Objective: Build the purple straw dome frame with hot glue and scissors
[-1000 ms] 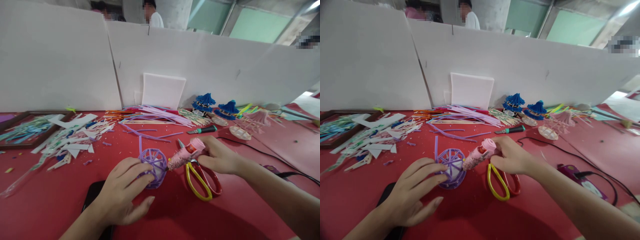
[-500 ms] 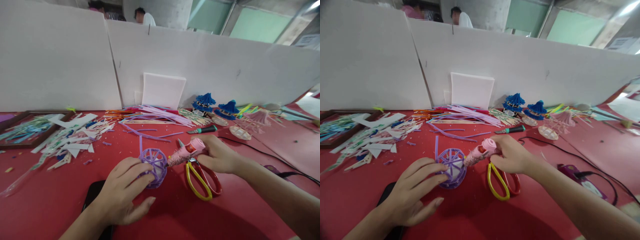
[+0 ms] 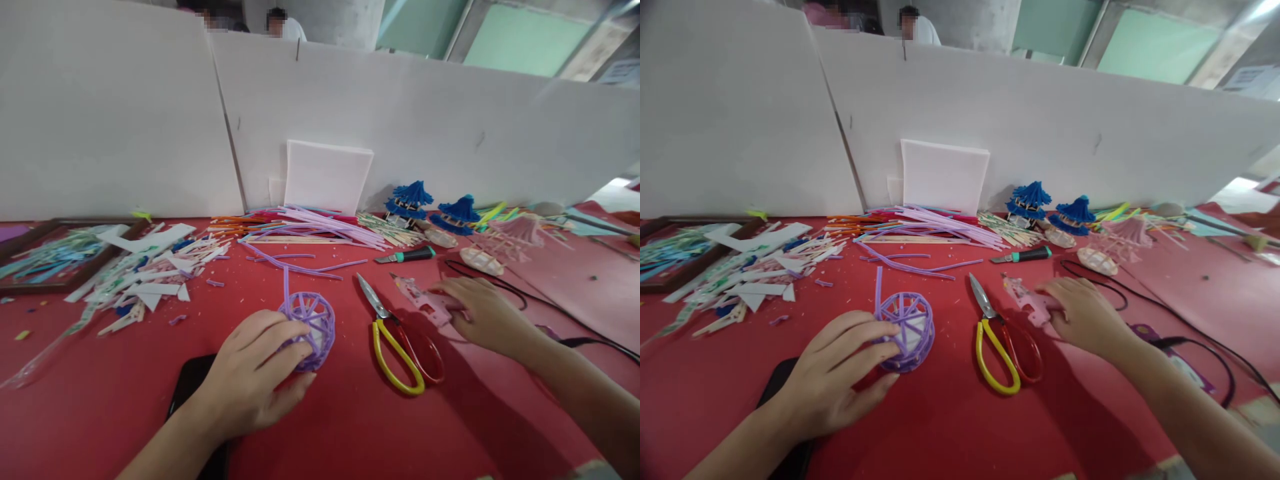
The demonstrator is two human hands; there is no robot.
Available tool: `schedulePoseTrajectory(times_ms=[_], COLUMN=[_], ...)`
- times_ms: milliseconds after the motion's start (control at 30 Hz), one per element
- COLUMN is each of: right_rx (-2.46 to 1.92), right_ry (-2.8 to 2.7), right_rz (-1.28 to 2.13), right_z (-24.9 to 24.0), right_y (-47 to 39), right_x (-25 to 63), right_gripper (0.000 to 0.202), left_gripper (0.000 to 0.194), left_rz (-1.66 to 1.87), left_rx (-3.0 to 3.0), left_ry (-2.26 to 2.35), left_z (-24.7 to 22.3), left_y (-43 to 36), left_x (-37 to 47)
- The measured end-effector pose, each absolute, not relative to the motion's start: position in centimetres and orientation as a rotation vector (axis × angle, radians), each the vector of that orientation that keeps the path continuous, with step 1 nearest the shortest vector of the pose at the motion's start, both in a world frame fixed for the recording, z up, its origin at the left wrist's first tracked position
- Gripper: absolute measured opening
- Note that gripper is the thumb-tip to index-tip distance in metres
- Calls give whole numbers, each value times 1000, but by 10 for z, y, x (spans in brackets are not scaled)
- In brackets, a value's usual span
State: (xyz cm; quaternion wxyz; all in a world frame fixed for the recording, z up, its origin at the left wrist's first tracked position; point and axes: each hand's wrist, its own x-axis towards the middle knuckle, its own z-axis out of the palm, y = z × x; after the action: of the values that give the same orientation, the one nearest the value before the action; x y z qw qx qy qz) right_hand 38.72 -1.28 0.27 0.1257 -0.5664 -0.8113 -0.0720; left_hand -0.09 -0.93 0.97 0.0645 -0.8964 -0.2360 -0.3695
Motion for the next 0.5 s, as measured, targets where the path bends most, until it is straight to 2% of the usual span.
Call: schedulePoseTrajectory(times_ms=[133,233,300,367,500], right_rx=[-1664,-1630,-1588,-1461,-1233], right_ry=[-2270,-2134,-2049,-2004,-2105], right_rz=[-58,-168,-328,-342,63], right_z=[-31,-35,-22,-2,38], right_y=[-24,-28,-28,-28,-26], right_x=[418,414,393,360,279], right_gripper=[39,36,28,20,9], left_gripper=[10,10,9,8,9], left_rz=[-1091,-1082,-1073,-1054,-1026], left_rx=[-2730,-2742,-2737,-2719,-2673], left_ry=[-733,-736,-735,-735,-703], left_z=[8,7,7,7,7], left_y=[-9,-9,-9,-9,-8], left_x=[1,1,1,1,2])
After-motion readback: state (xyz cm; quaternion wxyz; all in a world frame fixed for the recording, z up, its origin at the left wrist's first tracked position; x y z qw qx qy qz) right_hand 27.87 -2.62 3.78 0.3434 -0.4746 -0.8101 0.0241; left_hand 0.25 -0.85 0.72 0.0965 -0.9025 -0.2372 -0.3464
